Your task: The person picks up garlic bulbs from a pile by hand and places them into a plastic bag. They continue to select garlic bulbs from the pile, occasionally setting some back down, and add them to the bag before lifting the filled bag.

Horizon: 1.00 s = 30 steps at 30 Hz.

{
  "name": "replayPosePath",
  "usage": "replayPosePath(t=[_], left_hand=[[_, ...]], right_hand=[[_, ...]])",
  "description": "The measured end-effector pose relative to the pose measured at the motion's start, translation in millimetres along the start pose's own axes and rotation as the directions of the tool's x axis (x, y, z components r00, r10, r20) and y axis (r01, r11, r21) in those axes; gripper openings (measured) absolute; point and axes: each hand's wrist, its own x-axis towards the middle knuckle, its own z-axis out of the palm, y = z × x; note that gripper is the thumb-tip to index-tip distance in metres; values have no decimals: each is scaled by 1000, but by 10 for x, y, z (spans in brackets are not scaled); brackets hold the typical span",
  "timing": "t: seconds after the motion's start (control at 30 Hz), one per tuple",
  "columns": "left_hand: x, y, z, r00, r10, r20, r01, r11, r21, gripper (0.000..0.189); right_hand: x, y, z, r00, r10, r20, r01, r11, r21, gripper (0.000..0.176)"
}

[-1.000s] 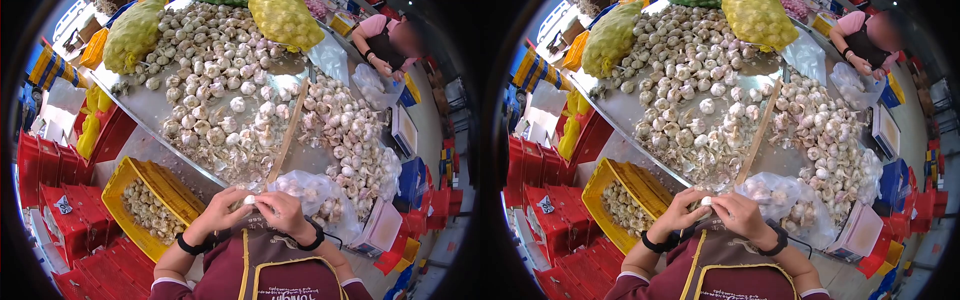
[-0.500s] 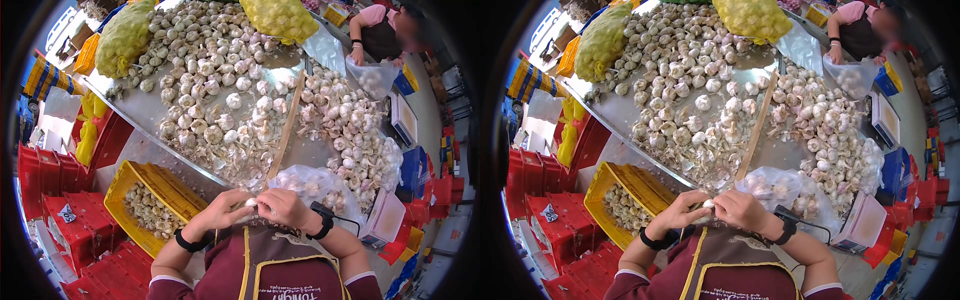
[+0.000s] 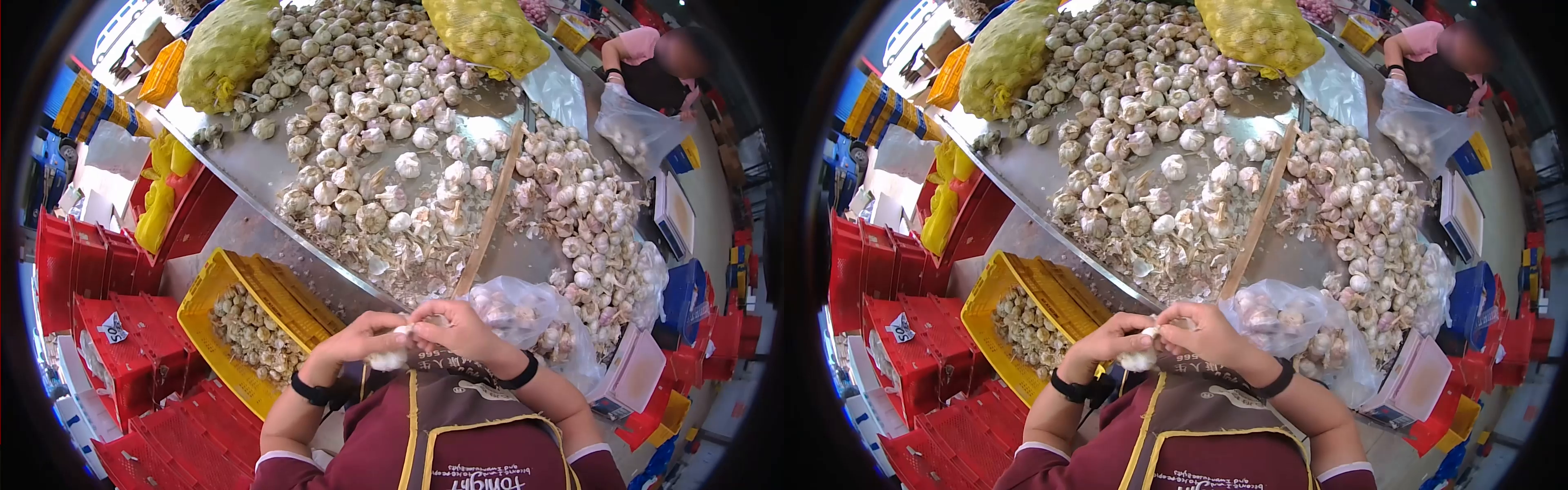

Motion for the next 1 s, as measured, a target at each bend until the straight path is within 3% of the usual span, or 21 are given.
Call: replayPosePath(t=[0.07, 0.13, 0.17, 0.2, 0.23, 0.27, 0.3, 0.33, 0.37, 0.4, 0.47, 0.53, 0.6, 0.63, 0.67, 0.73, 0.8, 0.87, 0.9, 0.97, 1.0], left_hand=[[-160, 55, -56, 998, -44, -36, 47, 996, 80, 32], [-455, 20, -190, 974, -126, -188, 167, 960, 224, 30], [-663, -98, -429, 971, -127, -201, 202, 887, 415, 26], [-865, -54, -451, 874, -283, -396, 424, 842, 334, 22], [-1049, -86, -479, 723, -302, -621, 615, 691, 379, 23], [-1321, -272, -674, 700, -232, -676, 648, 605, 463, 29], [-1650, -447, -858, 700, -109, -705, 673, 430, 602, 36], [-1904, -575, -1095, 422, -324, -847, 906, 122, 405, 37], [-2110, -687, -1185, 420, -250, -872, 860, 417, 295, 37], [-1925, -374, -878, 348, -234, -908, 811, 560, 167, 36], [-1851, -256, -785, 410, -156, -899, 535, 839, 98, 39], [-1673, -388, -872, 601, -68, -797, 216, 973, 80, 40], [-1206, -216, -666, 669, -38, -742, 151, 985, 86, 37], [-1011, -259, -725, 697, -29, -717, 106, 992, 63, 35], [-824, -300, -781, 723, -20, -691, 65, 997, 39, 34], [-366, -47, -538, 810, -8, -586, 15, 1000, 8, 28], [45, 140, -318, 863, -5, -505, 39, 998, 58, 31], [439, 277, -109, 941, -18, -338, 62, 991, 119, 32], [643, 328, 39, 961, -34, -275, 79, 985, 156, 33], [1053, 411, 424, 989, -88, -117, 112, 969, 219, 34], [1236, 432, 643, 992, -126, -22, 128, 962, 243, 35]], right_hand=[[123, -7, 72, 996, -47, 77, 62, 978, -200, 28], [329, 126, 230, 945, -238, 225, 298, 910, -288, 54], [350, 59, 411, 913, -262, 313, 363, 872, -327, 66], [369, -4, 597, 874, -278, 399, 428, 830, -359, 79], [431, 71, 747, 800, -347, 489, 539, 774, -332, 85], [462, 143, 863, 712, -407, 572, 642, 706, -297, 90], [435, 139, 921, 729, -358, 583, 625, 697, -352, 89], [396, 112, 930, 745, -304, 593, 603, 686, -407, 87], [381, 106, 859, 749, -289, 596, 581, 718, -383, 78], [354, 82, 740, 761, -303, 574, 581, 713, -393, 78], [218, 38, 404, 874, -48, 484, 290, 850, -440, 61], [-35, 148, 36, 965, -96, 245, 157, 958, -241, 48], [-348, 257, -351, 965, -263, -20, 242, 911, -334, 44], [-564, 242, -519, 932, -320, -170, 207, 856, -474, 43], [-791, 248, -670, 870, -386, -307, 141, 791, -595, 42], [-1183, 501, -995, 623, -540, -566, 29, 739, -673, 41], [-1650, 639, -1206, 371, -531, -762, -62, 805, -591, 40], [-2043, 896, -1416, 45, -651, -758, -229, 732, -642, 46], [-2213, 947, -1431, 27, -643, -766, -228, 742, -631, 46], [-2518, 1053, -1441, -158, -705, -692, -592, 628, -505, 54], [-2639, 1223, -1494, -174, -695, -697, -589, 641, -492, 54]])
